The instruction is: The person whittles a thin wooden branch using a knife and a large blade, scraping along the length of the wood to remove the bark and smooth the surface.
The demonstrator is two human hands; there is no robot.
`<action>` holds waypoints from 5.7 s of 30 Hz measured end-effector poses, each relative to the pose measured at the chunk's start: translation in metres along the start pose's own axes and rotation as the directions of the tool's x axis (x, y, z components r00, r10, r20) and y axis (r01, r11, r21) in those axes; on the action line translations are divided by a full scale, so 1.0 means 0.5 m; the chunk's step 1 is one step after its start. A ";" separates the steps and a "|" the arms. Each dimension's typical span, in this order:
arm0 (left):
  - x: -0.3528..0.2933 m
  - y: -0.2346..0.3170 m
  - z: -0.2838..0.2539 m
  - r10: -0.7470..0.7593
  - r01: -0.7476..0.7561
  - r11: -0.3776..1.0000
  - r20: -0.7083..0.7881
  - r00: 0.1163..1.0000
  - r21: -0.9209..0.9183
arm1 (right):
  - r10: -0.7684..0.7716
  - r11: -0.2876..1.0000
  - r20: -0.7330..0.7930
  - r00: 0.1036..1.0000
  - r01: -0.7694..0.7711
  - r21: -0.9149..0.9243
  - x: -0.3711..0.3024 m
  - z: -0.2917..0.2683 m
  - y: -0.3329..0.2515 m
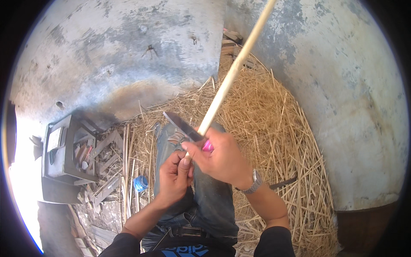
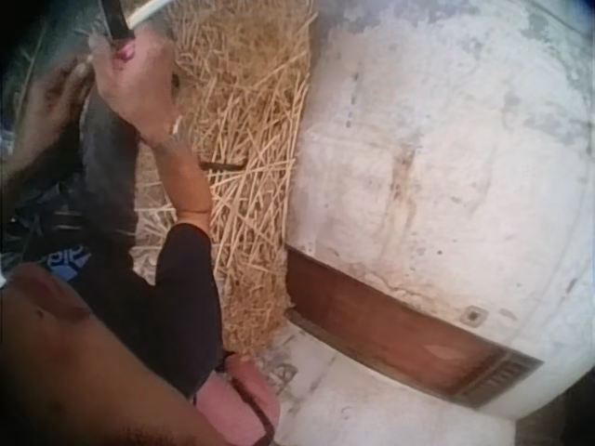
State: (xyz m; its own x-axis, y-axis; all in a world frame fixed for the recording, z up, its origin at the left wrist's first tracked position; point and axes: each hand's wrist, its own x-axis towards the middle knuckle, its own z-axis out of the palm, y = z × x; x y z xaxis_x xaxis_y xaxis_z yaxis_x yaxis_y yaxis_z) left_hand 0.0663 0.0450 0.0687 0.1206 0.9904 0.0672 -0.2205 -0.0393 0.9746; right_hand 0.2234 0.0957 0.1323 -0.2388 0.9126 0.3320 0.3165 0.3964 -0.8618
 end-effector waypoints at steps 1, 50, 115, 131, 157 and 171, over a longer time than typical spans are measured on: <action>0.001 -0.003 0.007 0.002 -0.002 1.000 -0.001 1.000 -0.003 | -0.001 1.000 0.002 1.000 0.001 -0.003 -0.008 0.003 0.007; 0.005 -0.003 -0.038 0.115 -0.198 0.923 0.256 0.960 0.329 | 0.173 0.970 0.269 0.947 -0.212 0.121 -0.013 -0.052 0.053; 0.027 -0.082 -0.060 -0.559 0.613 0.747 0.255 0.789 -0.257 | 0.214 0.706 0.193 0.958 -0.015 -0.708 -0.111 -0.015 0.136; -0.017 -0.070 -0.080 -0.600 0.643 0.727 0.232 0.766 -0.241 | 0.237 0.702 0.348 0.907 0.087 -0.706 -0.098 -0.037 0.116; -0.006 -0.097 -0.112 -0.625 0.757 0.565 0.428 0.653 -0.329 | 0.445 0.698 0.390 0.806 -0.038 -0.715 -0.108 -0.076 0.127; -0.003 -0.086 -0.109 -0.628 0.789 0.463 0.479 0.613 -0.403 | 0.352 0.632 0.041 0.935 -0.205 -0.747 -0.029 -0.177 0.206</action>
State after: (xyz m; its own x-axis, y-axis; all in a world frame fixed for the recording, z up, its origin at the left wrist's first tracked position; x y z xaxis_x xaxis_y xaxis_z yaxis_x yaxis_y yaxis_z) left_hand 0.0227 0.0526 0.0152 0.6758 0.5686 -0.4690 -0.3971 0.8170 0.4183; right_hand 0.3406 0.1320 0.0727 -0.1499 0.9887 -0.0086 0.9351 0.1390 -0.3261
